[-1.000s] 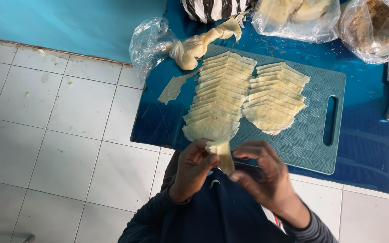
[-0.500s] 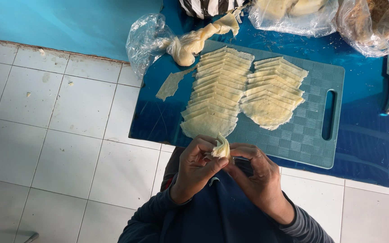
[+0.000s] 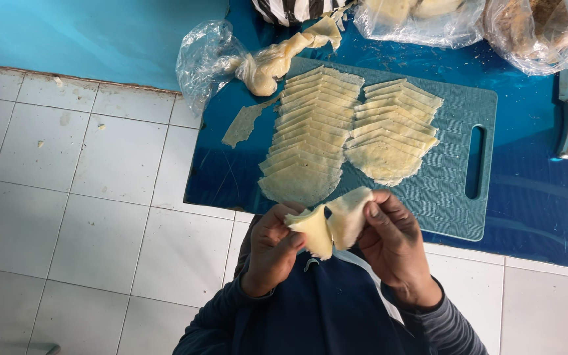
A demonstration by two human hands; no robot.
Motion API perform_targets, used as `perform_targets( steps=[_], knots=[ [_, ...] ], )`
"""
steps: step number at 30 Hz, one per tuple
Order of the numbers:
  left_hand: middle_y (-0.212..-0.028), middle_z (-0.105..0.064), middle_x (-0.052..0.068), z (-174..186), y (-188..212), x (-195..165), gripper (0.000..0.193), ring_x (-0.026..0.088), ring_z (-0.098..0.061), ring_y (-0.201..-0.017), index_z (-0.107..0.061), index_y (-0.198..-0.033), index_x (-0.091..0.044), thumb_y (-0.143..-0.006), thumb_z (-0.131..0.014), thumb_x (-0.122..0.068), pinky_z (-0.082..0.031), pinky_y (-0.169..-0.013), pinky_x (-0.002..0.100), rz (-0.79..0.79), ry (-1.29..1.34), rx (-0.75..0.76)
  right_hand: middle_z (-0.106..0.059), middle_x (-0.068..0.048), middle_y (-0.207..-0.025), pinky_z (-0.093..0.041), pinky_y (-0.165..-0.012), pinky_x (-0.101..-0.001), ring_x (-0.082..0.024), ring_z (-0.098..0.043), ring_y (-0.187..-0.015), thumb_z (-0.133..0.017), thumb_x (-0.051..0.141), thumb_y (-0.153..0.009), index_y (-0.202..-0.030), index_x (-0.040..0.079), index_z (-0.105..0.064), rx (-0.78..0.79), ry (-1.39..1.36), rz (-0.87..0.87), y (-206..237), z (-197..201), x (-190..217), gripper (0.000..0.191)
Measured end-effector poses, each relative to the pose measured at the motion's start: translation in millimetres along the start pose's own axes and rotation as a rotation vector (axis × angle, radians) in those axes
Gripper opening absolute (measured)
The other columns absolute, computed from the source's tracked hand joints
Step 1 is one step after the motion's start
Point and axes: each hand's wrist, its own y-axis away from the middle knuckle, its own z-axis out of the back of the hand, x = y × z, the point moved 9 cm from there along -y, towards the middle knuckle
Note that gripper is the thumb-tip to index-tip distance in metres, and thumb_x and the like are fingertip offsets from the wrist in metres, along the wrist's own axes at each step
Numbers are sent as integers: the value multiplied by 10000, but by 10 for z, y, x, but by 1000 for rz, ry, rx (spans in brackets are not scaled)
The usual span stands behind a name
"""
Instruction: The person folds cut dough wrappers one at a time, pinching the edges together to seal each piece and placing the folded pastries in rows on a cutting board. Near the end, the person presses down on the stacked folded pastries with both hands and reaches for more dough pieces.
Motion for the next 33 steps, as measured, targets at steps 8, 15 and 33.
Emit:
perform_targets(
  steps=[8,15,33],
  knots=[
    [-1231,-616,122,229,9,-192,253,207,-647,-1130,-582,-1176,-12,-986,-726,-94,-557,-1005,370,-80,154,-64,-725,-129,-1106,-632,-880,-387,-213,-741,-986,-580,48,-1085,-1192,-2,-656,-172,225,335,47,282,759,141],
    [-1196,-620,125,355,8,-222,246,205,-648,-1112,-576,-1174,2,-998,-720,-92,-563,-990,363,-77,154,-128,-756,-144,-1075,-577,-811,-290,-189,-751,-946,-701,9,-1161,-1201,10,-689,-461,1632,930,165,-107,1343,42],
    [-1186,-611,132,477,23,-193,228,204,-651,-1108,-572,-1161,9,-1005,-703,-92,-571,-991,378,-75,104,-159,-779,-71,-1164,-470,-913,-357,-212,-727,-1007,-737,53,-965,-1215,56,-698,-271,2152,899,-14,-663,512,253]
  ],
)
